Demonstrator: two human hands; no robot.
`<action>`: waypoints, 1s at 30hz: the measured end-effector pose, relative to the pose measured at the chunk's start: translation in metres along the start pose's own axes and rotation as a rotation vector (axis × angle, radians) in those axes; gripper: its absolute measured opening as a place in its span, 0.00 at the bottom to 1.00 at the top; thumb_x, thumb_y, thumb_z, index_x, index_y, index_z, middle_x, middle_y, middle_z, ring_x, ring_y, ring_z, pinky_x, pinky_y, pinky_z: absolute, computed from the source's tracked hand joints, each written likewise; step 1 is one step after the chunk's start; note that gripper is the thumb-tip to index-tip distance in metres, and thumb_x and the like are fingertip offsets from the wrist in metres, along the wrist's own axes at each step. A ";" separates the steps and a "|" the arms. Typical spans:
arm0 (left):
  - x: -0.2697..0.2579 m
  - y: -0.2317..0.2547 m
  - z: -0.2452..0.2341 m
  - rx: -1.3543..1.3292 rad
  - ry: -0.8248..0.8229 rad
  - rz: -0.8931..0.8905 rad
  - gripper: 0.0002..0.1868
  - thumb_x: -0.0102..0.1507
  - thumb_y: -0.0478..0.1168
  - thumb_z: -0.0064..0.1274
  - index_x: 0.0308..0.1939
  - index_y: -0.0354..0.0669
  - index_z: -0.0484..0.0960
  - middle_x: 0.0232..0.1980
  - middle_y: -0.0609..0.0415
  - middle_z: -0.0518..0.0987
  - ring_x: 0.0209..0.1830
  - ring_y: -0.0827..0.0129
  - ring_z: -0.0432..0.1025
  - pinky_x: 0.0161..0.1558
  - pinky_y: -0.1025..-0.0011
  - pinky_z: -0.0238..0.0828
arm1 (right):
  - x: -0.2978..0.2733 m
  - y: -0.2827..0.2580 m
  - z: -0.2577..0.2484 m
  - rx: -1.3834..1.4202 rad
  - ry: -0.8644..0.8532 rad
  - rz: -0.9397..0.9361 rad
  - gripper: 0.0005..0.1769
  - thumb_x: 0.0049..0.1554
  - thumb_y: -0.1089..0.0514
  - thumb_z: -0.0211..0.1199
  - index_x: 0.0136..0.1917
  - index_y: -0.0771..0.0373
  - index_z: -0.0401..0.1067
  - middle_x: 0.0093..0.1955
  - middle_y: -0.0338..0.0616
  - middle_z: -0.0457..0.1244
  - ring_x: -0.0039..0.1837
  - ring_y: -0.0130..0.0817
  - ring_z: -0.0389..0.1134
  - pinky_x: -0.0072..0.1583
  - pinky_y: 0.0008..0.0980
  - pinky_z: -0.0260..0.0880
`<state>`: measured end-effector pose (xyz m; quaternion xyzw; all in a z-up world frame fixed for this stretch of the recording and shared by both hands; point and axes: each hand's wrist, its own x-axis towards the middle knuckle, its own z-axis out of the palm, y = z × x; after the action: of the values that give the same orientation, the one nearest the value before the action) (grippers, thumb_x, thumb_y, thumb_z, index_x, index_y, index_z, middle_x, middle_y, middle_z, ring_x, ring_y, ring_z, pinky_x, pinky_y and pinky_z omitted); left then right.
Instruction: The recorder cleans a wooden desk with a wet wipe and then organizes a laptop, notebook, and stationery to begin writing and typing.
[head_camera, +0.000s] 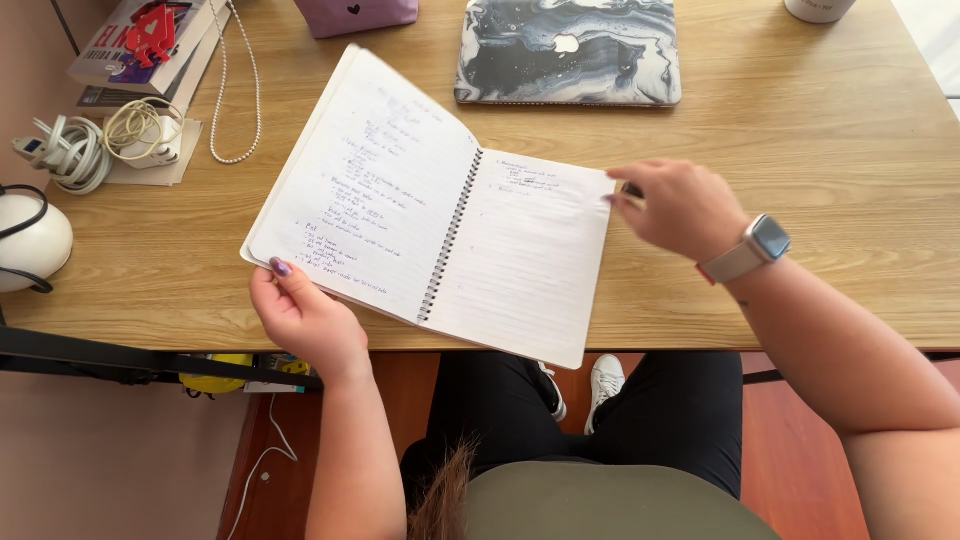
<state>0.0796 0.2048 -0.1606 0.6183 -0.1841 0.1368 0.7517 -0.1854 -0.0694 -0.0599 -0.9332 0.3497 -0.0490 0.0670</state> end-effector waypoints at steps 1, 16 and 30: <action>0.001 0.002 -0.001 0.002 0.000 -0.001 0.12 0.82 0.38 0.41 0.50 0.30 0.72 0.40 0.53 0.74 0.38 0.78 0.64 0.47 0.76 0.65 | -0.001 -0.007 0.004 0.001 -0.002 -0.001 0.24 0.62 0.42 0.57 0.68 0.50 0.74 0.62 0.45 0.71 0.56 0.46 0.74 0.53 0.43 0.76; 0.035 -0.008 -0.013 -0.259 -0.200 -0.407 0.20 0.76 0.37 0.40 0.72 0.37 0.64 0.60 0.47 0.79 0.56 0.68 0.77 0.55 0.67 0.79 | -0.012 -0.024 0.026 -0.078 -0.153 -0.007 0.73 0.42 0.18 0.63 0.81 0.70 0.46 0.73 0.60 0.59 0.58 0.56 0.72 0.54 0.48 0.75; -0.044 0.041 0.037 0.290 -0.845 0.014 0.19 0.66 0.35 0.56 0.62 0.41 0.79 0.63 0.44 0.81 0.65 0.57 0.75 0.65 0.63 0.72 | -0.028 -0.036 0.024 -0.033 -0.046 -0.044 0.52 0.48 0.23 0.64 0.68 0.66 0.64 0.62 0.53 0.66 0.53 0.52 0.73 0.49 0.46 0.75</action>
<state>0.0189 0.1778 -0.1379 0.7175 -0.4582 -0.0982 0.5153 -0.1798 -0.0218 -0.0793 -0.9424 0.3284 -0.0235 0.0586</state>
